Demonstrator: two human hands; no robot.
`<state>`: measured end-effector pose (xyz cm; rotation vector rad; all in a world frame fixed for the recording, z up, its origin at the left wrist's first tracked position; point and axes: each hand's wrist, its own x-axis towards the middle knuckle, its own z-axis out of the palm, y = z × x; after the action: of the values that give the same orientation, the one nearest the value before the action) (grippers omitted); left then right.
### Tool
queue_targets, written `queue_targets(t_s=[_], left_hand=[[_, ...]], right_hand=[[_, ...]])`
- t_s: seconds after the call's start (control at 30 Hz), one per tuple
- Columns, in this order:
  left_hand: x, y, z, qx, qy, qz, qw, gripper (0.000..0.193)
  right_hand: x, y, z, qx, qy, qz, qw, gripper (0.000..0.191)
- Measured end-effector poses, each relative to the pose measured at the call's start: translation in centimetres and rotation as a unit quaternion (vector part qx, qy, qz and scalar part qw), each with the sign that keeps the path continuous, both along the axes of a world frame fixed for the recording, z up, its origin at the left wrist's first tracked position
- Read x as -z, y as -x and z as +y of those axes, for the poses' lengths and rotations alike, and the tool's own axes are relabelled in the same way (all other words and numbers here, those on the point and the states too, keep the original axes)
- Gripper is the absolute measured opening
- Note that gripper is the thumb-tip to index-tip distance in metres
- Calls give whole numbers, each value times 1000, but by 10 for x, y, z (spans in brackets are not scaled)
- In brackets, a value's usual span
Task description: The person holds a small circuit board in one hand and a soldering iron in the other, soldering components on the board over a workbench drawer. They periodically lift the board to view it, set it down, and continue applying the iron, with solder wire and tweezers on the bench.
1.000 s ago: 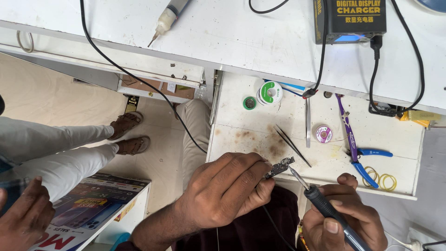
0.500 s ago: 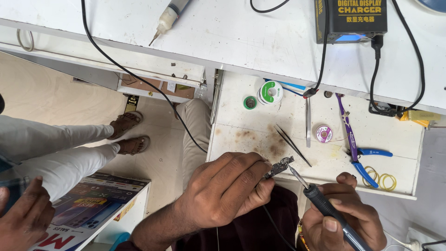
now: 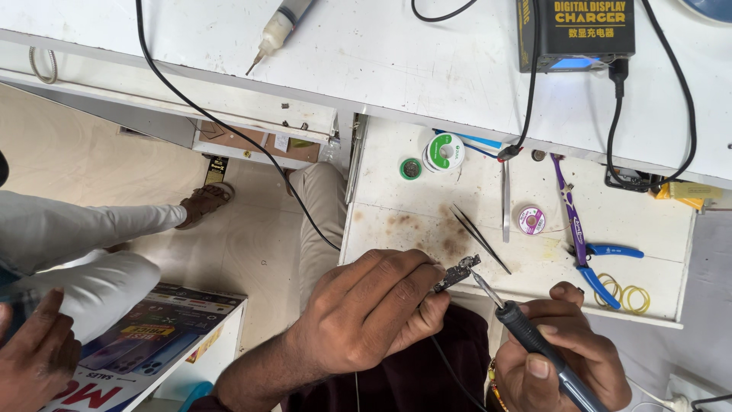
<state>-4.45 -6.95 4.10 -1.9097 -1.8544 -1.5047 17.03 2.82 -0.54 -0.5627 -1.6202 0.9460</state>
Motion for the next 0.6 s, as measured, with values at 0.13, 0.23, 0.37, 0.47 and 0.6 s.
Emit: queue_targets(t_s=[0.13,0.23,0.37,0.47,0.6], left_hand=[[0,0,1,-5,-4,4,1000,20],[-1,-1,0,-5,-5,0,1000,20],[-2,-1,0,-5,-8,-2,1000,20],[-2,-1,0,-3,-4,-2,1000,20],[-3,-2,0,3,0,-8,1000,20]], right_hand=[[-5,0,-1,7,-3,-10,1000,27],[-10,-3,-4,9,1,-45,999,28],[-11,-6,-5,15,-3,-45,999,30],[-10,-6,-5,8,-4,-43,999,29],[-10,-3,-4,6,-1,-43,999,28]])
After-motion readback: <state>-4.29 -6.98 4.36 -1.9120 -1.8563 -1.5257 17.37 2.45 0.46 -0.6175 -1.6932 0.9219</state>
